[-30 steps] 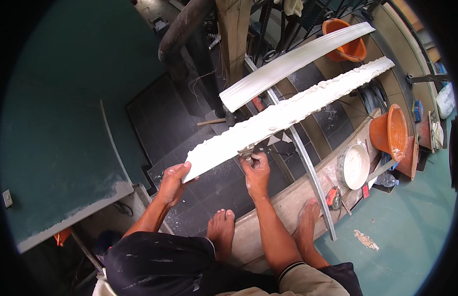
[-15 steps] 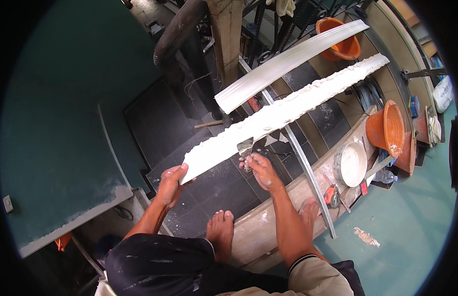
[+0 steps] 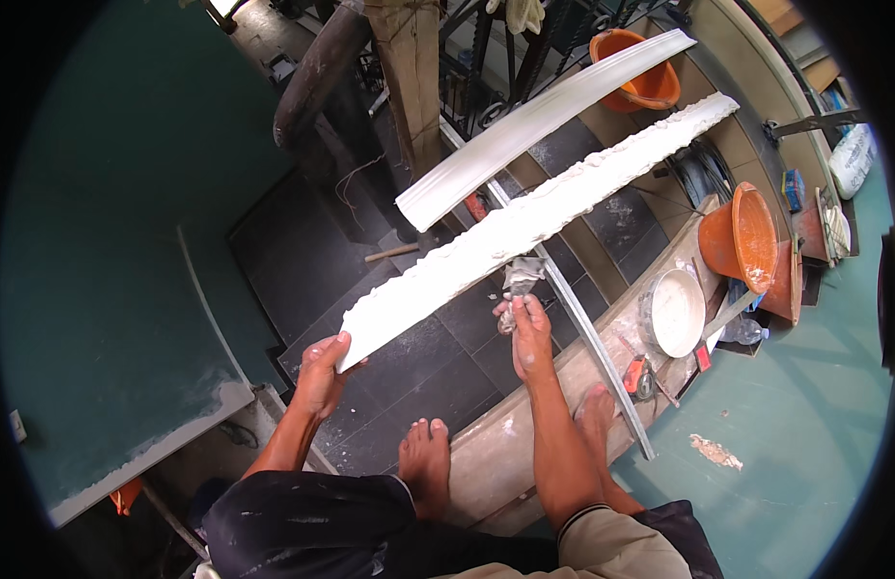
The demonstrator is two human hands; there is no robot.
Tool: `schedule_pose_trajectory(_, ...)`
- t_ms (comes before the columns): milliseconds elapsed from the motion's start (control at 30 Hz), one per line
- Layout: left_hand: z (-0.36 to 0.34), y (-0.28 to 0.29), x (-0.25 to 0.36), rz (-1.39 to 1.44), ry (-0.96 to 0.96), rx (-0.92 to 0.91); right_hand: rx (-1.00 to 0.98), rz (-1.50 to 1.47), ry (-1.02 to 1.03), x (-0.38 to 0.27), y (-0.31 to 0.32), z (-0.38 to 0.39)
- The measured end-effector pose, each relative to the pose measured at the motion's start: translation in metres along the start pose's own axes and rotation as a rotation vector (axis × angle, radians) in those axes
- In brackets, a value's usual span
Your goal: The person applies white plaster to a long, curved decorative molding using a trowel. They scoop plaster from a bowl and spread it along the molding's surface, working on a spiral staircase.
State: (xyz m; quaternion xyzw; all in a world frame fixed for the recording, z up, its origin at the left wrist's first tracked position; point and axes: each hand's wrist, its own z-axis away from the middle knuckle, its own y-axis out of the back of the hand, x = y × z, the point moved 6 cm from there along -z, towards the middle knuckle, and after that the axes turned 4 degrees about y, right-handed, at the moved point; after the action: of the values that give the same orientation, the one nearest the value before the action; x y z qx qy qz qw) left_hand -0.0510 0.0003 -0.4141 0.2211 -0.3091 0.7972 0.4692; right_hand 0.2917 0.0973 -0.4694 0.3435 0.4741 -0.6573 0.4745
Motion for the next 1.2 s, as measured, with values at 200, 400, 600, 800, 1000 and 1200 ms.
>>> schedule_pose_trajectory(200,-0.004,0.004,-0.002,-0.064,-0.019,-0.017,0.085,1.068,0.625,-0.143,-0.009,0.026)
schedule_pose_trajectory(400,-0.008,0.014,-0.012,-0.086,-0.033,-0.025,-0.419,1.821,0.966,-0.222,-0.096,0.008)
schedule_pose_trajectory(600,-0.009,0.009,-0.009,-0.084,-0.047,-0.046,-0.331,2.022,0.964,-0.232,-0.088,-0.002)
schedule_pose_trajectory(800,-0.008,0.012,-0.01,-0.073,-0.029,-0.047,-0.017,1.813,0.771,-0.224,-0.047,-0.001)
schedule_pose_trajectory(1000,-0.004,0.001,0.002,0.004,-0.024,0.006,0.366,0.806,0.482,-0.107,-0.005,0.028)
schedule_pose_trajectory(1200,-0.004,0.006,-0.002,0.005,-0.019,-0.003,0.362,0.763,0.372,-0.055,-0.054,0.041)
